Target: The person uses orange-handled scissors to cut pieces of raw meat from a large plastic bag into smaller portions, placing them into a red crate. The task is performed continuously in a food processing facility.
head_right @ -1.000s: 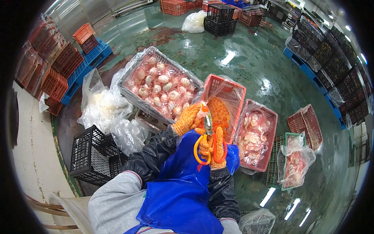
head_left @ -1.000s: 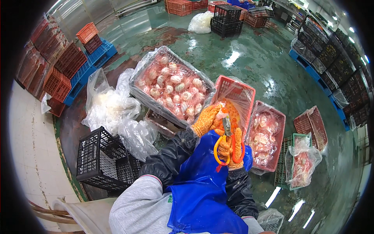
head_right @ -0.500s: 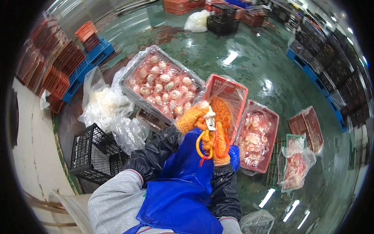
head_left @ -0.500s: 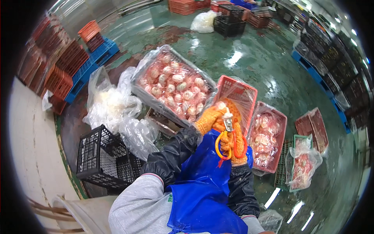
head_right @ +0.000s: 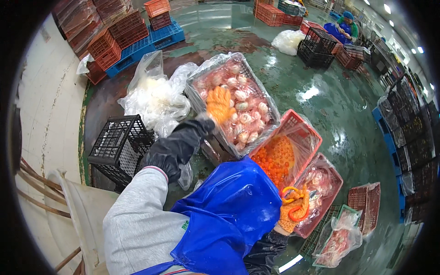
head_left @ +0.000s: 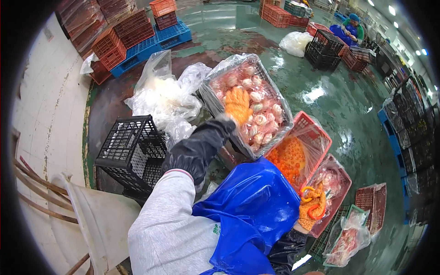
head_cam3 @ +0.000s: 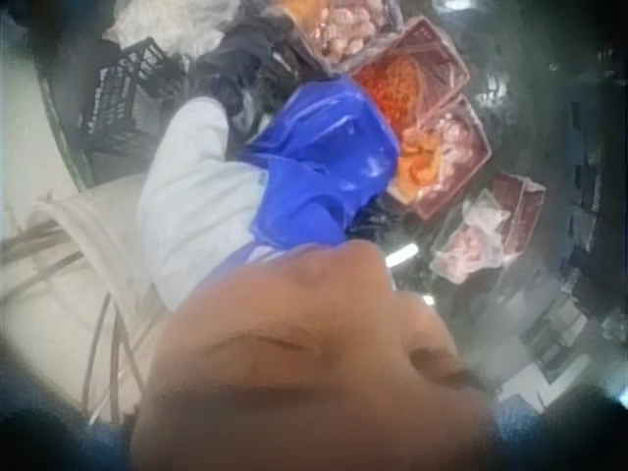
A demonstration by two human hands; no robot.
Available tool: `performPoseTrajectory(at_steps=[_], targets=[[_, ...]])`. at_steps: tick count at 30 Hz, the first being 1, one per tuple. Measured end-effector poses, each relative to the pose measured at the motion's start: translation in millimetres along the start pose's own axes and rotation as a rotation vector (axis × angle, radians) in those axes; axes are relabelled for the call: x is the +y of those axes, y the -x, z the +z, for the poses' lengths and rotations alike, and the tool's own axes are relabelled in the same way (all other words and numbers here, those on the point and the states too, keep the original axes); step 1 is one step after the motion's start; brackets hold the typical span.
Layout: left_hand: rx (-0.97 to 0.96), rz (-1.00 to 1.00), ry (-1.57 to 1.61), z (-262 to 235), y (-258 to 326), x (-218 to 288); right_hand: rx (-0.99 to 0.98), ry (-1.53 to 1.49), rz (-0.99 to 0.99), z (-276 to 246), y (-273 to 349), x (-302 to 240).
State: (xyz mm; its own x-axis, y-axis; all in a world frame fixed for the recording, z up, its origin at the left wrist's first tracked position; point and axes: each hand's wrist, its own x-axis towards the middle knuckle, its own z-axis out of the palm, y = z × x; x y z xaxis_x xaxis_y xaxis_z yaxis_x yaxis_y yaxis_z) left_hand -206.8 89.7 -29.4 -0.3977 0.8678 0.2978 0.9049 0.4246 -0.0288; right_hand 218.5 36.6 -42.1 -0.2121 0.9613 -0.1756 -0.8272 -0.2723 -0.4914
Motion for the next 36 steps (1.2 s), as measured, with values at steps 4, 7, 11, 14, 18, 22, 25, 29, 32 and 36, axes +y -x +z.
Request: performPoseTrajectory(at_steps=[4,7,11,14,18,22,25,29,32,36], targets=[[-0.123,-0.191,0.026,22,-46,-71,0.055,-0.098,0.163,11,6,1],[-0.234,-0.163,0.066,19,-46,-71,0.136,-0.076,0.164,21,17,11],[-0.329,-0.059,-0.057,-7,-40,-69,0.013,0.126,0.139,-27,7,17],[-0.056,0.059,-0.031,22,-32,-89,0.010,-0.128,0.268,5,10,20],[0.112,0.020,0.037,19,-31,-81,0.097,-0.040,0.245,25,15,27],[0.261,-0.012,0.661,11,-16,-72,0.107,0.135,0.173,22,17,29],[0.266,-0.137,1.316,28,-13,-64,0.076,0.391,0.099,38,23,35],[0.087,-0.492,1.832,47,-20,-65,-0.095,0.826,-0.011,43,27,46],[0.035,-0.703,2.334,48,-26,-71,-0.167,0.861,-0.034,46,28,50],[-0.053,-0.444,2.386,9,-14,-40,-0.001,0.498,0.185,70,32,47]])
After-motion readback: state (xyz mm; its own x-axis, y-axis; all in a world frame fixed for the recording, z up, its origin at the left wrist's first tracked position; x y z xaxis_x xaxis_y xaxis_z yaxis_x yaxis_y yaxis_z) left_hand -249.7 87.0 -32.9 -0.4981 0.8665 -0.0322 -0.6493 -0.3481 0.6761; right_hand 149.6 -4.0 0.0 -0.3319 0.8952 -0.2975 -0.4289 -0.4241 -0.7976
